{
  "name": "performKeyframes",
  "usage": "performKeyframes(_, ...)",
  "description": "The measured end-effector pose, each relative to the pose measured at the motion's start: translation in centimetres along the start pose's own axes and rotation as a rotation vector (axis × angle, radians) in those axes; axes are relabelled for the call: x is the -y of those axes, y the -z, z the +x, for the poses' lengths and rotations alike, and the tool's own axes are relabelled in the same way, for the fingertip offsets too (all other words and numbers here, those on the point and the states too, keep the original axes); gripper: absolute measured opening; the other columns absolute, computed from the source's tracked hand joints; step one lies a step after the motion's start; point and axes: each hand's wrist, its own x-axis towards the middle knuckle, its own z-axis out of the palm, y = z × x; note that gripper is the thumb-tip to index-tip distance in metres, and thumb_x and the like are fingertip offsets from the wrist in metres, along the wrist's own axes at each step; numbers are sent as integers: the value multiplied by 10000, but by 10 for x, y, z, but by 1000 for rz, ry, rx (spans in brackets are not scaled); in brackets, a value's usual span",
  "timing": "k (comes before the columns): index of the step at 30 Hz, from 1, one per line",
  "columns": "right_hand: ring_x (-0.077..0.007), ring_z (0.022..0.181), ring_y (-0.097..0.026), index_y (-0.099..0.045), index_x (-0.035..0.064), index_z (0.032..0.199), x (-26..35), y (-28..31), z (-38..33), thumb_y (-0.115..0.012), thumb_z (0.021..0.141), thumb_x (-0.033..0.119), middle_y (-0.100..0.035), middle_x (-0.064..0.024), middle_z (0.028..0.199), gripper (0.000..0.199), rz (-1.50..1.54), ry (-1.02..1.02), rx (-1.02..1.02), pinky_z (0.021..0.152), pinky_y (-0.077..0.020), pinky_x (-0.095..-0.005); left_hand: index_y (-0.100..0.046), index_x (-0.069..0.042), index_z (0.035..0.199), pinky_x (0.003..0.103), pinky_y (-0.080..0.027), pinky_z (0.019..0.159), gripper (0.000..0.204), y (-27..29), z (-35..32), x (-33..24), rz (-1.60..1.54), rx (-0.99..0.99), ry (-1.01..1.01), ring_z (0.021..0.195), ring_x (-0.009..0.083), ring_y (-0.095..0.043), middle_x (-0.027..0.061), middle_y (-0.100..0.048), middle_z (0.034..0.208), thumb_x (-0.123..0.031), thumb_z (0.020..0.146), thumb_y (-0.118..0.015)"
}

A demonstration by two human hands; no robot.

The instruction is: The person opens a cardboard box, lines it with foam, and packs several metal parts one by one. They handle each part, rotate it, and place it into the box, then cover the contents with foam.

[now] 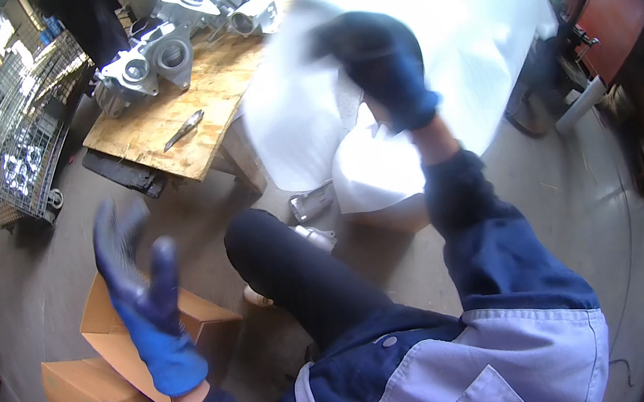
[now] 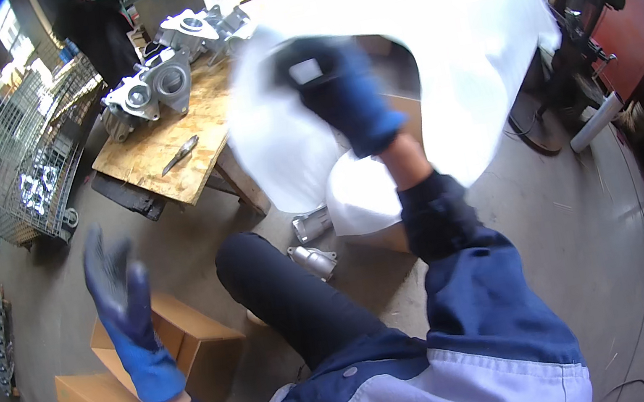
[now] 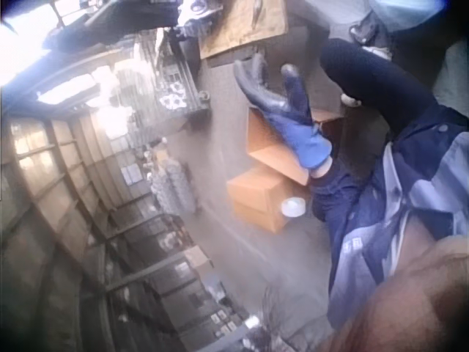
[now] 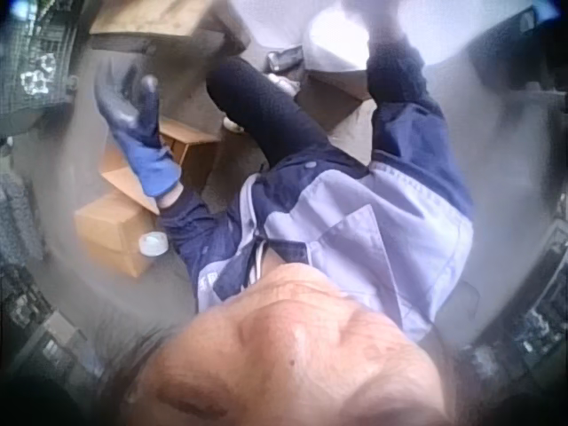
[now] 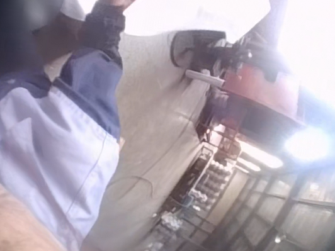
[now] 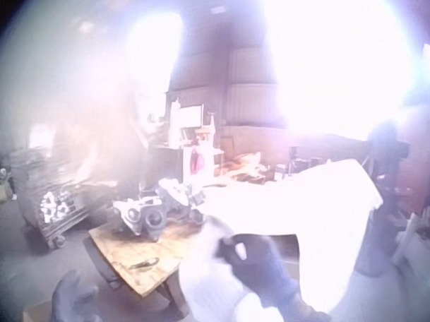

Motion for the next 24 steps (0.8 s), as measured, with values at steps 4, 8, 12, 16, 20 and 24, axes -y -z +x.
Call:
performKeyframes(4,-380,838,-613,-695,69,973,87,-97,-8,-698,794,160,-664,-139,822,201,-83,519,278,879,-492,-427,-273,29,1519,444,-363,1135,900,-56,51,-50,213,-133,-483,1352,334,-469,224,-426,1492,-255,837,-786)
performKeyframes(8,-351,926,-614,-672,62,1166,108,-119,-49,-706,822,215,-661,-166,943,378,-81,245,525,923,-464,-471,-597,77,1249,378,-522,909,572,-37,88,-19,27,-351,239,991,269,-683,201,-698,1136,-277,848,-798)
performKeyframes(12,-346,1239,-531,-611,51,1290,107,-65,-58,-784,811,300,-603,-173,1264,567,-583,436,-298,1049,-403,-493,-608,77,1242,328,-528,851,442,27,86,-12,-47,-533,179,905,199,-656,158,-695,1100,-124,877,-758)
performKeyframes(16,-392,1372,-428,-382,9,1481,93,4,-31,-837,741,476,-450,-233,1476,986,-996,365,-565,1151,-333,-492,-554,53,1312,291,-529,838,446,59,93,-1,-222,-558,108,927,158,-629,104,-649,1140,28,887,-687)
performKeyframes(20,-407,1324,-475,-372,-51,1463,46,-39,-6,-858,734,453,-467,-278,1440,1010,-469,137,-68,1122,-390,-452,-626,39,1218,320,-524,879,383,127,79,3,-329,-546,86,959,176,-645,68,-674,1091,-16,846,-700)
performKeyframes(24,-345,1206,-553,-438,5,1431,88,-138,-23,-876,730,316,-576,-209,1321,883,-353,172,379,1052,-427,-428,-634,-22,1271,377,-520,899,507,214,26,-5,-296,-809,116,1028,244,-635,92,-667,1184,-263,845,-765)
